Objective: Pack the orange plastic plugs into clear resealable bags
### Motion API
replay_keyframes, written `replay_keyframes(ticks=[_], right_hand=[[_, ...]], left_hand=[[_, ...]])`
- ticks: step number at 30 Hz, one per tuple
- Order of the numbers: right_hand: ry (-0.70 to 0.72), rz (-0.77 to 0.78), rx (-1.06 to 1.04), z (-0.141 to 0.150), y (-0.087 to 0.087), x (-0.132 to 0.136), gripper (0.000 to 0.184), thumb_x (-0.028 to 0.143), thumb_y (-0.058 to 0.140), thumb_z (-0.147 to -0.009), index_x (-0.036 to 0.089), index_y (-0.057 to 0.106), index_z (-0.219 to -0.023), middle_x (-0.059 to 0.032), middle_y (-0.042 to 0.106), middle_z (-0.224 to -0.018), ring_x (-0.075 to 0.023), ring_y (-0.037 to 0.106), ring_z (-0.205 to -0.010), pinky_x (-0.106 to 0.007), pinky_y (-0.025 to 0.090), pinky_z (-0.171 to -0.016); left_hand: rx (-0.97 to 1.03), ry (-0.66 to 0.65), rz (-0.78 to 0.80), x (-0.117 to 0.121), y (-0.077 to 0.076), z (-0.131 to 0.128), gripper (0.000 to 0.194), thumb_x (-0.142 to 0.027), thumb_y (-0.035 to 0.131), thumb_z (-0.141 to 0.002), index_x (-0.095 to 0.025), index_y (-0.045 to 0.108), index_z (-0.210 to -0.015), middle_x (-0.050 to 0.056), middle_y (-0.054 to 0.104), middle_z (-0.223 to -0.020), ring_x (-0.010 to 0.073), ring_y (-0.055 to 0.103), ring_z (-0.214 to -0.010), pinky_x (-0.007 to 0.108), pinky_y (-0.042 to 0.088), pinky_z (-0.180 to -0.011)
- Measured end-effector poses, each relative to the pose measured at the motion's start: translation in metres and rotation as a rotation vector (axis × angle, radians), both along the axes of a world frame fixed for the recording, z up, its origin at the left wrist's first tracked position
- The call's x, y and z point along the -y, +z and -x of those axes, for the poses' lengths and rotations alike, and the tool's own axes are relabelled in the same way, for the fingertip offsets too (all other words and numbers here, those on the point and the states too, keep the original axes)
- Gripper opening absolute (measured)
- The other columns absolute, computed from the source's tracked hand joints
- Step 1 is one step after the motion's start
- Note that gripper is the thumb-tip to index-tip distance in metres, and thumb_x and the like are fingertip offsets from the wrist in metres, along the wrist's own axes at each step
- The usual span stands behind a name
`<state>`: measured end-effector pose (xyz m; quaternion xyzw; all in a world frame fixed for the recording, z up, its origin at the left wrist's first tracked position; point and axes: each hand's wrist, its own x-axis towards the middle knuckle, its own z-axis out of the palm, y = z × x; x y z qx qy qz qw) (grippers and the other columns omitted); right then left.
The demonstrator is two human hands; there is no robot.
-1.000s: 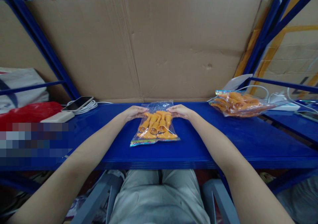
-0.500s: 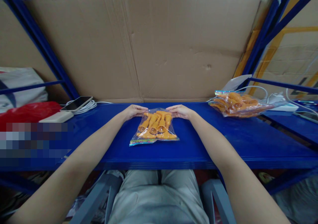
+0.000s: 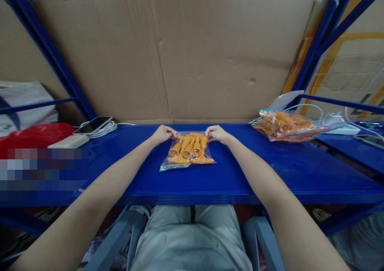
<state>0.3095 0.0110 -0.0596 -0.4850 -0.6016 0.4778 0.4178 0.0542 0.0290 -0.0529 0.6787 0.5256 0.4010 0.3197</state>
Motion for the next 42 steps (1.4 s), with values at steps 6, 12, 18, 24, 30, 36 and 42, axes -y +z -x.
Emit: replay_keyframes(ticks=[6, 12, 18, 24, 30, 36, 42], right_hand=[[-0.075, -0.399, 0.619, 0.005, 0.006, 0.000, 0.022, 0.000, 0.042, -0.063, 0.018, 0.045, -0.051, 0.0007, 0.054, -0.054, -0.0124, 0.055, -0.060, -0.022, 0.041, -0.062], [-0.092, -0.568, 1.052, 0.005, 0.011, 0.007, 0.022, 0.002, 0.040, -0.070, 0.019, 0.052, -0.062, -0.0056, 0.065, -0.074, -0.0168, 0.056, -0.074, -0.024, 0.030, -0.060], [-0.047, -0.540, 0.925, 0.002, 0.008, -0.001, 0.023, -0.001, 0.037, -0.067, 0.019, 0.046, -0.059, -0.0018, 0.059, -0.066, -0.0131, 0.052, -0.066, -0.021, 0.033, -0.061], [0.000, -0.486, 0.755, -0.001, 0.009, -0.003, 0.023, 0.001, 0.034, -0.067, 0.019, 0.045, -0.056, 0.0010, 0.052, -0.058, -0.0112, 0.047, -0.059, -0.020, 0.035, -0.060], [-0.042, -0.476, 0.758, 0.000, 0.013, 0.006, 0.030, 0.023, 0.039, -0.083, 0.019, 0.045, -0.054, 0.0017, 0.046, -0.050, -0.0112, 0.042, -0.053, -0.024, 0.030, -0.055], [-0.085, -0.390, 0.805, -0.004, 0.016, 0.004, 0.049, 0.058, 0.056, -0.076, 0.020, 0.040, -0.049, 0.0029, 0.042, -0.046, -0.0105, 0.041, -0.051, -0.024, 0.029, -0.052], [-0.051, -0.284, 0.571, -0.004, 0.016, 0.004, 0.045, 0.055, 0.075, -0.061, 0.018, 0.052, -0.075, 0.0025, 0.054, -0.061, -0.0099, 0.046, -0.055, -0.022, 0.034, -0.051]], left_hand=[[-0.502, -0.012, -0.302, 0.002, 0.003, 0.000, 0.030, 0.002, 0.048, -0.060, -0.020, 0.066, -0.050, 0.002, 0.069, -0.068, 0.0180, 0.065, -0.077, 0.025, 0.048, -0.079], [-0.842, 0.066, -0.379, 0.012, 0.006, -0.005, 0.027, -0.007, 0.049, -0.073, -0.022, 0.071, -0.071, 0.003, 0.071, -0.096, 0.0201, 0.064, -0.094, 0.025, 0.047, -0.080], [-0.978, 0.070, -0.432, 0.014, 0.004, -0.007, 0.029, -0.009, 0.046, -0.078, -0.022, 0.071, -0.080, 0.003, 0.071, -0.101, 0.0194, 0.064, -0.093, 0.026, 0.047, -0.077], [-1.073, 0.040, -0.492, 0.014, 0.005, -0.006, 0.029, -0.009, 0.043, -0.080, -0.018, 0.070, -0.084, 0.007, 0.070, -0.102, 0.0201, 0.066, -0.090, 0.027, 0.048, -0.075], [-1.127, -0.042, -0.583, 0.012, 0.005, -0.004, 0.031, -0.005, 0.041, -0.080, -0.015, 0.068, -0.089, 0.009, 0.070, -0.099, 0.0192, 0.066, -0.092, 0.026, 0.048, -0.079], [-1.106, -0.078, -0.617, 0.008, 0.003, -0.005, 0.030, -0.004, 0.041, -0.080, -0.013, 0.067, -0.092, 0.010, 0.069, -0.099, 0.0192, 0.066, -0.092, 0.026, 0.049, -0.080], [-1.029, -0.097, -0.624, 0.004, 0.001, -0.004, 0.032, -0.003, 0.040, -0.078, -0.015, 0.067, -0.091, 0.008, 0.068, -0.100, 0.0182, 0.065, -0.092, 0.026, 0.050, -0.081]])
